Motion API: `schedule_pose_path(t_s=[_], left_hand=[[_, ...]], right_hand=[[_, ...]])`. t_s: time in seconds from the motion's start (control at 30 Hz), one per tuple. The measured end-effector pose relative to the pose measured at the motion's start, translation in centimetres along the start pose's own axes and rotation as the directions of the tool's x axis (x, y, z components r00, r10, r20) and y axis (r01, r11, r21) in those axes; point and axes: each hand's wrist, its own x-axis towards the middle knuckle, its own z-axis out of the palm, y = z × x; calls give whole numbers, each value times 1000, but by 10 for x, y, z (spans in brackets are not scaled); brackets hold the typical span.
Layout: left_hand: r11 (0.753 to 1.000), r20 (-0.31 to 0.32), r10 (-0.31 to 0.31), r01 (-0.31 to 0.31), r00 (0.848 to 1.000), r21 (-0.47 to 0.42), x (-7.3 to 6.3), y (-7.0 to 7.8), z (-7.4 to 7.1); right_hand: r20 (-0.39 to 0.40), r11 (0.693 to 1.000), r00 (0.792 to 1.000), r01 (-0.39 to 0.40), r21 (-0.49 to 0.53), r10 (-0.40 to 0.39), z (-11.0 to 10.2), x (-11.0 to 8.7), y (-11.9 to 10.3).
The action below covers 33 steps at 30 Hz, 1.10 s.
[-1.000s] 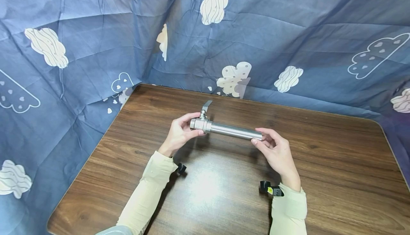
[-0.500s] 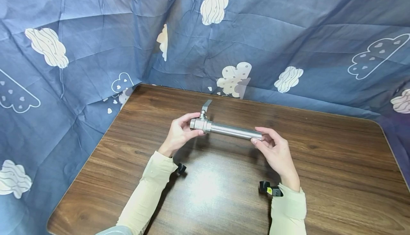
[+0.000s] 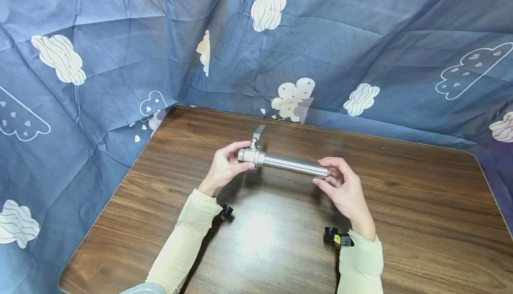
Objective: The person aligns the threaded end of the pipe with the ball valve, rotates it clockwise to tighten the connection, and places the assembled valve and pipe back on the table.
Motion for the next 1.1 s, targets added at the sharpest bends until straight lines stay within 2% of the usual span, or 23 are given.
schedule_pose_path(t_s=[0.63,1.1], left_hand=[[1000,5,4,-4,1000,-8,1,0,0],[1000,6,-6,6,1000,-13,0,-1,-1]], right_hand=[[-43,985,997,-75,-157,69,-1,-1,0],[-45,980,993,-115,-163,109,-1,-1,0]])
